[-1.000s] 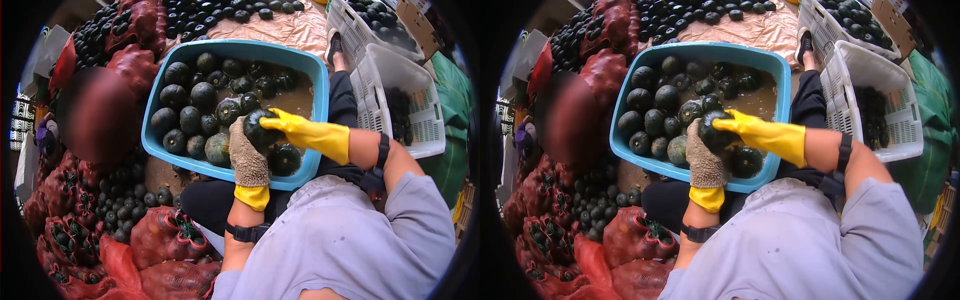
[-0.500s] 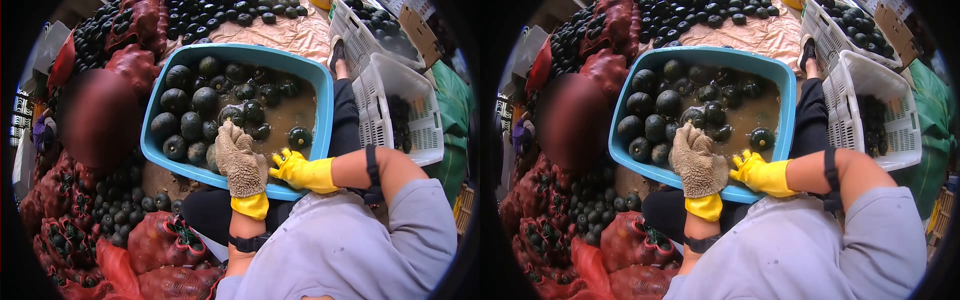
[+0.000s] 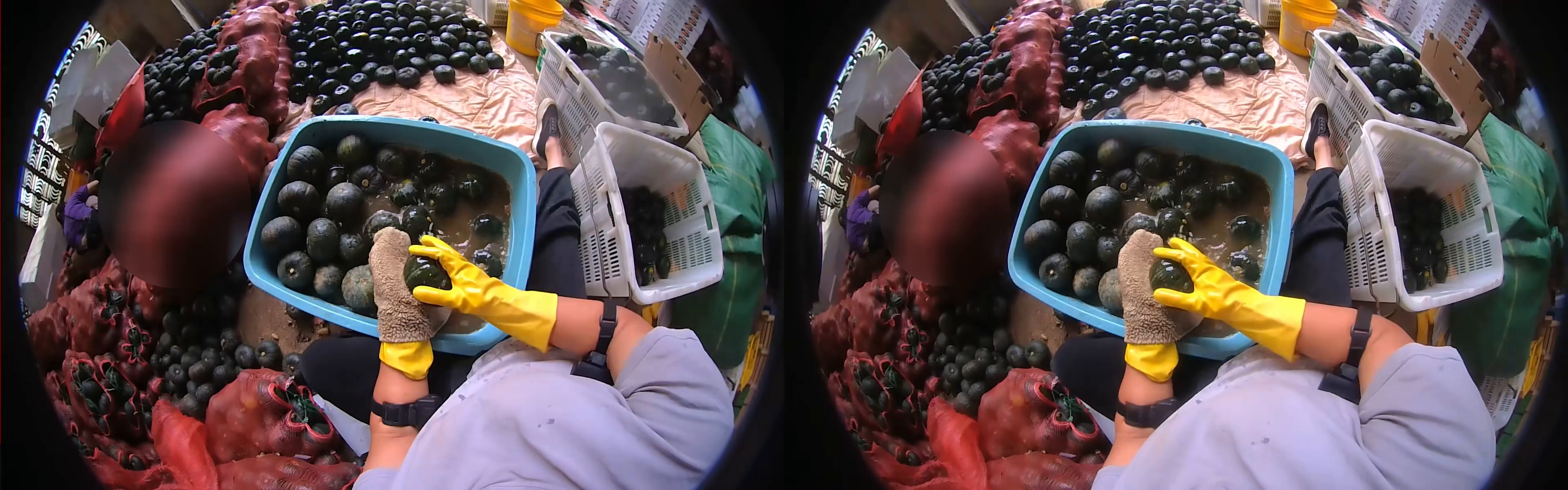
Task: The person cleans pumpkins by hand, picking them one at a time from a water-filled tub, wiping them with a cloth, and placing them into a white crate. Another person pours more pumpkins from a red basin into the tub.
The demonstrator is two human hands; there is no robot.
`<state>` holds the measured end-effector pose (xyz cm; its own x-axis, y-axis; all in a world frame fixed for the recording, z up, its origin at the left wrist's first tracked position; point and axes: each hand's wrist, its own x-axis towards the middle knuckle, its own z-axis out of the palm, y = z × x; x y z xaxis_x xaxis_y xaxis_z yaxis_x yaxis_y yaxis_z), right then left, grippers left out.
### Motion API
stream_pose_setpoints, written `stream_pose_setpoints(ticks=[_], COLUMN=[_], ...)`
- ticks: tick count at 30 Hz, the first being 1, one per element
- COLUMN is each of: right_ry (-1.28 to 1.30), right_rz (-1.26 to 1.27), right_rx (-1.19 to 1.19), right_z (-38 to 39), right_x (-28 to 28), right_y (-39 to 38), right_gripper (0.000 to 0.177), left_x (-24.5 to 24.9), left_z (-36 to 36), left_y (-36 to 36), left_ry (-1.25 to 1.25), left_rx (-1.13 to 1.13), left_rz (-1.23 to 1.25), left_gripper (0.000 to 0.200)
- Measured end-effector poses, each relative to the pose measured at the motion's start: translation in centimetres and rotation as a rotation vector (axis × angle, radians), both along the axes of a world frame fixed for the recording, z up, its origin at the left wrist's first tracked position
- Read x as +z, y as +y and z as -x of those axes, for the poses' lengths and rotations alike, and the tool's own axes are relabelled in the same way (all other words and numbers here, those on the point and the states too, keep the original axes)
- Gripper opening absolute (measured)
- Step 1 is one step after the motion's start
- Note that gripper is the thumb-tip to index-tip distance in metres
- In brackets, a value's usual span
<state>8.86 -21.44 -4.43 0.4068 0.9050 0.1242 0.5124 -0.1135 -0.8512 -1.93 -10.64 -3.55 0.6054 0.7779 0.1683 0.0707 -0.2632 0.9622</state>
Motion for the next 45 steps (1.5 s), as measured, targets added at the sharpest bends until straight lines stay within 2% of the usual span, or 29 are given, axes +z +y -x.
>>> stream_pose_setpoints(ticks=[2, 5, 7, 10, 11, 12, 13, 14, 16, 18, 20, 21, 22, 24, 26, 28, 29, 30, 31, 32, 33, 35, 36, 37, 38, 40, 42, 44, 45], right_ry=[0.192, 0.474, 0.275, -0.054, 0.018, 0.092, -0.005, -0.087, -0.046, 0.343, 0.562, 0.257, 0.230, -0.383, -0.142, 0.993, 1.122, 1.091, 0.829, 0.573, 0.023, -0.004, 0.011, -0.008, 0.191, 0.777, 1.204, 0.805, 0.406], right_rz=[-0.212, -0.087, -0.256, -0.305, -0.364, -0.425, -0.353, -0.218, -0.356, -0.081, 0.010, -0.039, -0.007, -0.084, -0.125, -0.012, -0.168, -0.350, -0.385, -0.408, -0.278, 0.114, 0.371, 0.327, 0.392, 0.231, -0.038, -0.204, 0.188], right_rx=[-0.114, -0.480, -0.297, 0.065, 0.033, 0.002, -0.275, -0.515, -0.108, 0.174, 0.138, 0.093, 0.094, -0.036, 0.106, -0.095, -0.238, -0.442, -0.392, -0.346, -0.104, 0.101, 0.176, 0.168, 0.160, 0.143, -0.283, -0.239, -0.089], right_z=[-1.7, -4.3, -1.1, 0.7, -0.7, -2.1, -3.4, -3.6, -3.2, -2.8, -5.3, -6.8, -3.7, -0.1, -1.5, -0.5, -0.3, 0.5, 0.1, -0.3, -3.2, -4.0, -3.8, -3.9, -4.0, -4.8, -0.5, -0.6, -3.1], right_x=[-1.4, -0.6, 0.4, 1.8, 1.5, 0.8, -1.2, -1.4, 0.0, 3.1, 4.1, -0.1, 5.6, 4.3, 3.0, 5.3, 3.6, 1.6, 0.7, -0.2, -1.2, 4.3, 6.9, 6.5, 8.9, 4.0, 2.2, -3.9, -0.3], right_y=[2.0, 5.8, 4.3, 1.0, 1.9, 3.2, 5.0, 6.0, 4.1, 2.0, 2.7, 3.9, 3.8, 2.5, 1.8, 2.2, 2.5, 3.7, 3.6, 3.2, 2.2, 0.8, 0.4, 0.1, 0.2, 0.5, 1.2, 1.4, 0.7], right_gripper=[0.065, 0.066, 0.063, 0.066, 0.064, 0.063, 0.061, 0.061, 0.063, 0.055, 0.049, 0.042, 0.040, 0.039, 0.041, 0.040, 0.042, 0.049, 0.053, 0.057, 0.068, 0.077, 0.077, 0.076, 0.071, 0.067, 0.062, 0.074, 0.083], left_x=[1.5, 2.0, 2.4, -2.4, -3.8, -3.6, -3.4, -1.4, 1.9, 2.0, 1.3, 0.8, 0.7, 1.0, 1.1, -0.2, -2.2, -3.7, -3.2, -2.6, 1.7, 1.5, 1.9, 2.4, 2.6, 2.6, 2.3, 1.8, 1.8], left_z=[-1.3, -2.8, -3.0, -2.8, -2.9, -2.6, -2.4, -1.8, -1.7, -0.9, -0.7, -0.7, -0.8, -0.4, -0.1, -0.4, -1.2, -1.8, -2.4, -1.8, -1.5, -0.7, -0.2, 0.1, 0.3, 0.1, -0.1, -0.1, 0.0], left_y=[-1.0, -1.0, -0.3, 0.7, 1.0, 0.8, 0.6, -0.4, -1.3, -1.1, -0.9, -0.8, -0.6, 0.0, 0.5, 0.1, 0.0, -0.4, -0.4, -1.4, -2.2, 0.0, 0.0, -0.6, -1.1, -1.4, -1.4, -1.6, -1.5], left_ry=[0.212, 0.362, 0.271, -0.305, -0.507, -0.543, -0.579, -0.437, -0.161, -0.158, -0.138, -0.120, -0.106, -0.114, -0.109, -0.056, -0.005, 0.008, 0.005, -0.062, 0.063, -0.074, -0.122, -0.184, -0.233, -0.197, -0.098, 0.010, 0.007], left_rx=[-0.103, -0.235, -0.318, -0.311, -0.285, -0.268, -0.250, -0.245, -0.221, -0.194, -0.159, -0.152, -0.141, -0.222, -0.281, -0.229, -0.160, -0.100, -0.042, 0.025, 0.088, -0.030, -0.082, -0.127, -0.146, -0.085, -0.012, 0.054, 0.043], left_rz=[-0.240, -0.393, -0.317, 0.729, 1.067, 1.059, 1.050, 0.699, 0.000, -0.099, -0.116, -0.101, -0.080, 0.011, 0.088, -0.016, -0.119, -0.120, -0.110, 0.096, -0.026, -0.331, -0.265, -0.087, 0.044, 0.008, -0.093, -0.184, -0.192], left_gripper=[0.073, 0.082, 0.085, 0.071, 0.066, 0.068, 0.070, 0.079, 0.097, 0.102, 0.098, 0.095, 0.093, 0.088, 0.084, 0.080, 0.078, 0.075, 0.073, 0.076, 0.060, 0.062, 0.059, 0.057, 0.054, 0.051, 0.050, 0.049, 0.052])
